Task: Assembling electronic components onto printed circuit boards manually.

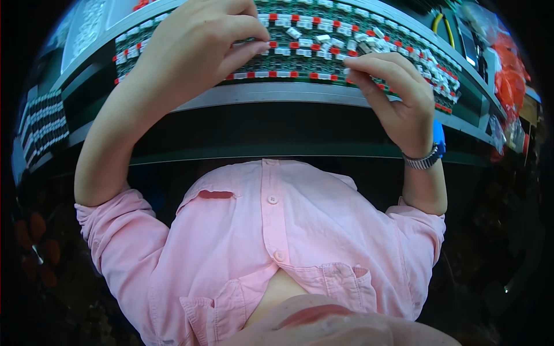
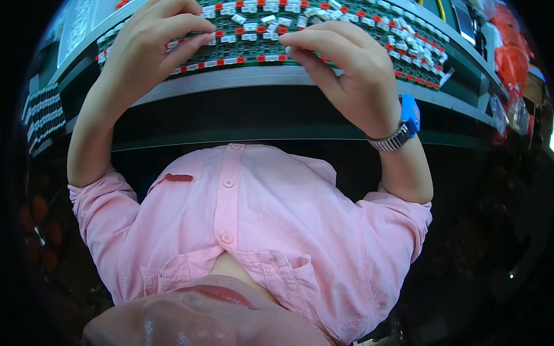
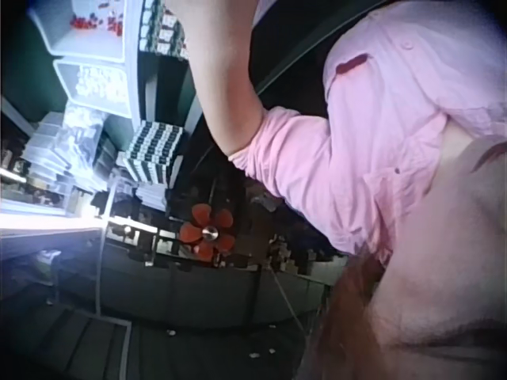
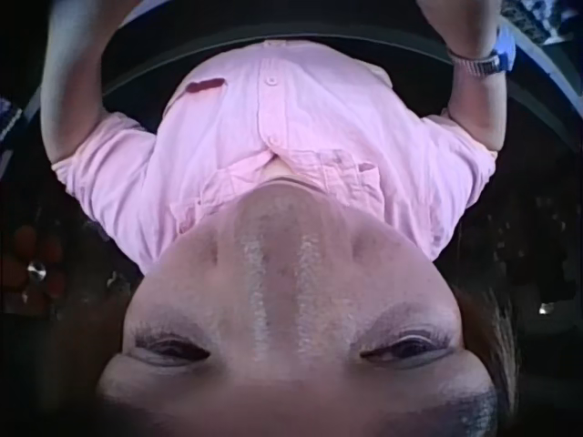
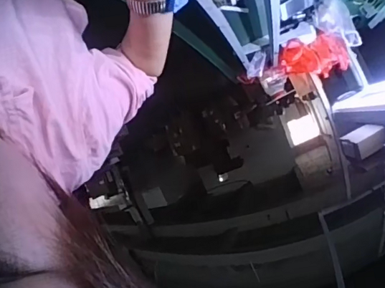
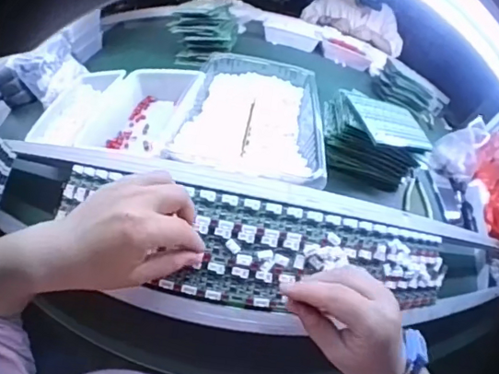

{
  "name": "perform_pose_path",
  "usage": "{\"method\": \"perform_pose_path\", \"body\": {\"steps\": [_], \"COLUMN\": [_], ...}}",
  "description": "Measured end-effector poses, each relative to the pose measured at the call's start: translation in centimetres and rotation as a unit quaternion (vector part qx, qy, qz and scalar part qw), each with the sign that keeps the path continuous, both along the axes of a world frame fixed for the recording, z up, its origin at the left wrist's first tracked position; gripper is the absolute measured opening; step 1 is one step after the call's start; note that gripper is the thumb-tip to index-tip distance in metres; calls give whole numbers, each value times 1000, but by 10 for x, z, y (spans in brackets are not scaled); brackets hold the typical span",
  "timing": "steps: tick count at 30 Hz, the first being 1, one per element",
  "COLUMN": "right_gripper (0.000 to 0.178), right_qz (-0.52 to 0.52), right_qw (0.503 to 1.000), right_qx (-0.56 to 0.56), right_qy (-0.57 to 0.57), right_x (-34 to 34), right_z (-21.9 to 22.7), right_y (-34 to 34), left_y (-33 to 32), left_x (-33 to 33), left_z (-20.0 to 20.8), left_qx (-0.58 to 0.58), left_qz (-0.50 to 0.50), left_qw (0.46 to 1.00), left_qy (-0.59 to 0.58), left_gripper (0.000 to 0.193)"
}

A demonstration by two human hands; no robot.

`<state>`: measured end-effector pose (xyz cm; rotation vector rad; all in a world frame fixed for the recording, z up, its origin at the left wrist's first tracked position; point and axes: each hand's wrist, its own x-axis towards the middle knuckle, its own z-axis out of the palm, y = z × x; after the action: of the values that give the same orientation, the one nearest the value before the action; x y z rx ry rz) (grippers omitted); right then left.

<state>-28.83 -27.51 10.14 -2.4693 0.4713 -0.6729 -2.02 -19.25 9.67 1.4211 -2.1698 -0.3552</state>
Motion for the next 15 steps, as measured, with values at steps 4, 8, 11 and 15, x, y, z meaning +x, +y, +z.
{"method": "perform_pose_path", "body": {"steps": [4, 8, 11, 15], "right_gripper": [17, 16, 16, 24], "right_qz": [0, 3, 3, 69], "right_qw": [996, 992, 990, 980], "right_qx": [-74, -110, -123, -172], "right_qy": [48, 64, 62, 72], "right_x": [-2, -1, 0, 5], "right_z": [-8, -12, -14, -4], "right_y": [2, 2, 2, 3], "left_y": [-7, 2, 6, 7], "left_x": [6, 2, 0, 15], "left_z": [-5, 6, 10, 4], "left_qx": [-9, 54, 118, -9], "left_qz": [-25, 32, 94, -12], "left_qw": [998, 990, 971, 990], "left_qy": [50, 128, 186, 142], "left_gripper": [7, 9, 11, 14]}}
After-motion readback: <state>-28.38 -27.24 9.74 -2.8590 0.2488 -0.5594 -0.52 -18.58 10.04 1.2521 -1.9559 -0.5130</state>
